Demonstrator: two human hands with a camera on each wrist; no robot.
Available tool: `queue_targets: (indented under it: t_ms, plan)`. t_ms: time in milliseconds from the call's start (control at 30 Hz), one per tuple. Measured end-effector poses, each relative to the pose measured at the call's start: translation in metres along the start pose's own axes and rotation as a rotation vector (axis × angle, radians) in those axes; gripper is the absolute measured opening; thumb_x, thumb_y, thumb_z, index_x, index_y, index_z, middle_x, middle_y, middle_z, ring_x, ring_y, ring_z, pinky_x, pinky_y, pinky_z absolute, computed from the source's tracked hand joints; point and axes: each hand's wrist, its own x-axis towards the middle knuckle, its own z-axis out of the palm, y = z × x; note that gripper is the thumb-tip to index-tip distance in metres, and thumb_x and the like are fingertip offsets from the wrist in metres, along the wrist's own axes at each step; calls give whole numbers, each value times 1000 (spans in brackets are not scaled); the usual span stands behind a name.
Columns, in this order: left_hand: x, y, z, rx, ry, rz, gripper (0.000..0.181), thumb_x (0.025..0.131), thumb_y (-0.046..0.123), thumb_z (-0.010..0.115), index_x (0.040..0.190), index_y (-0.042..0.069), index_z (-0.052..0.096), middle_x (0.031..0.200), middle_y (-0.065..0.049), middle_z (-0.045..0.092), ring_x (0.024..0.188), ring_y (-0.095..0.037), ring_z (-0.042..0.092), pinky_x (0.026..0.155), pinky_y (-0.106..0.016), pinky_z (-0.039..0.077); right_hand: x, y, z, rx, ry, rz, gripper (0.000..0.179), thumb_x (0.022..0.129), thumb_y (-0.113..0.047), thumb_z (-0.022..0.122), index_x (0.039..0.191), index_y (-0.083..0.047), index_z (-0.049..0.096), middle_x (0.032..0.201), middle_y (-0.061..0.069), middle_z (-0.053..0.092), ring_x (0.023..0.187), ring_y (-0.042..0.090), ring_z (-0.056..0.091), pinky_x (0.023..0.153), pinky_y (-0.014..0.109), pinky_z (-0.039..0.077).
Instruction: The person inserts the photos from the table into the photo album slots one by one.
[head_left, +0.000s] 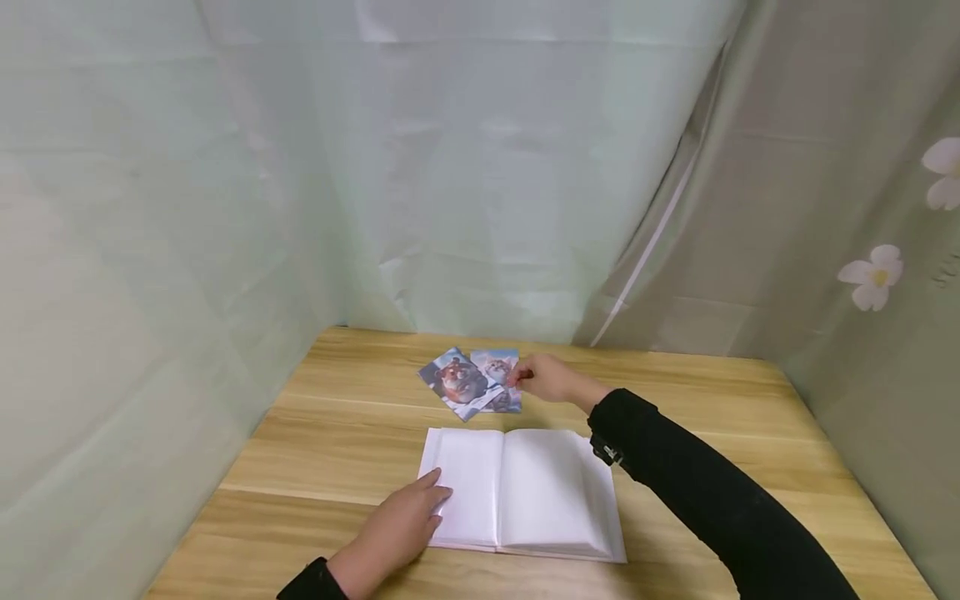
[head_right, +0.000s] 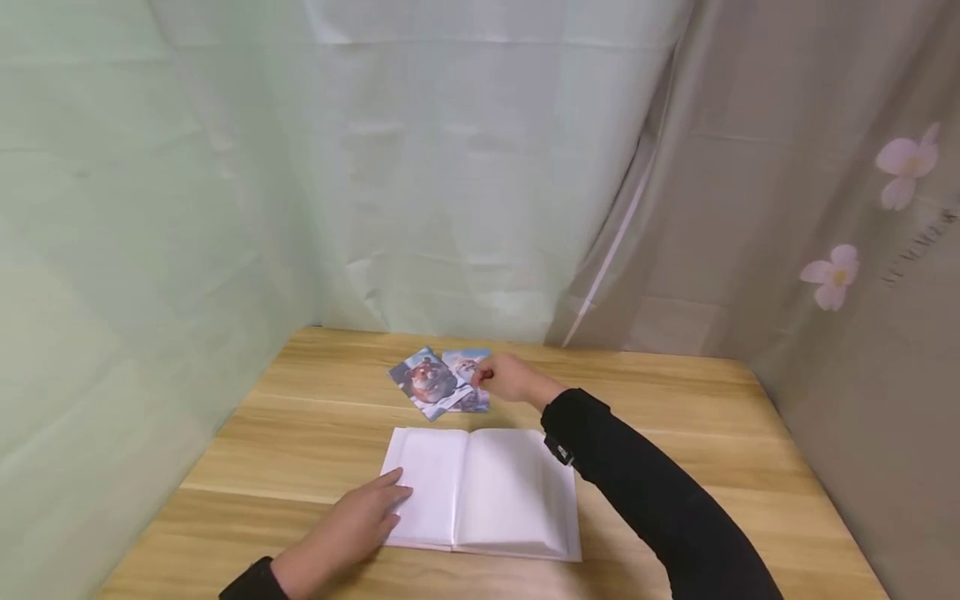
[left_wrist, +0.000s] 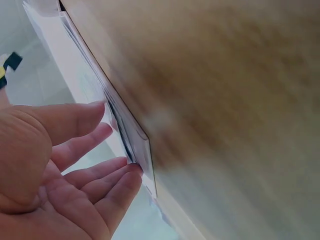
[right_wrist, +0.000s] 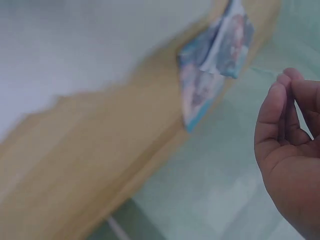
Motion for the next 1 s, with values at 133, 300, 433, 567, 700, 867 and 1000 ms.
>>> queue_targets:
  t_ms: [133, 300, 433, 567, 700, 867, 1000]
  plan:
    - [-1, 3, 1, 14, -5, 0, 31, 87, 4, 73, 117, -1, 69, 134, -27, 58, 116, -40, 62, 97, -52, 50, 18, -13, -7, -41, -14, 3, 17, 95, 2, 60, 91, -5, 75, 97, 6, 74, 88, 16, 65, 77, 27, 53]
    - [1, 9, 2, 42, 5, 0, 33, 85, 2, 74, 117, 0, 70, 133, -26, 59, 118, -39, 61, 98, -51, 50, 35, -24, -8, -49, -52, 65, 17, 97, -2, 61, 95, -7, 76, 103, 6, 73, 88, 14, 63, 78, 27, 53]
    - [4, 15, 5, 59, 9, 21, 34, 83, 1, 75, 116, 1, 70, 131, -26, 60, 116, -38, 62, 96, -48, 52, 38, -23, -4, -68, -46, 92, 15, 96, -3, 62, 95, -6, 77, 102, 7, 73, 85, 14, 60, 76, 26, 51]
    - [6, 20, 7, 55, -7, 19, 34, 83, 3, 75, 117, 2, 70, 132, -25, 60, 115, -38, 63, 95, -47, 53, 41, -16, 2, -75, -21, 163, 16, 95, -1, 60, 100, -3, 76, 104, 8, 73, 88, 17, 61, 79, 29, 51]
    - [7, 21, 7, 55, -14, 7, 35, 82, 5, 77, 116, 4, 70, 132, -23, 60, 116, -37, 63, 96, -47, 52, 46, -9, 11, -83, 19, 231, 21, 94, 0, 58, 109, 1, 73, 108, 11, 71, 95, 22, 63, 83, 34, 53]
    - [4, 21, 4, 95, -6, 41, 35, 81, 7, 79, 115, 4, 71, 129, -23, 62, 113, -36, 64, 93, -45, 54, 52, 0, 28, -116, 81, 315, 24, 92, -3, 64, 114, 4, 71, 110, 14, 71, 102, 29, 65, 88, 40, 54]
    - [2, 21, 3, 111, -4, 58, 35, 80, 6, 79, 114, 4, 71, 127, -23, 63, 112, -36, 64, 92, -45, 54, 55, 5, 45, -135, 89, 378, 31, 93, -10, 70, 121, 4, 67, 118, 17, 69, 110, 31, 64, 93, 42, 53]
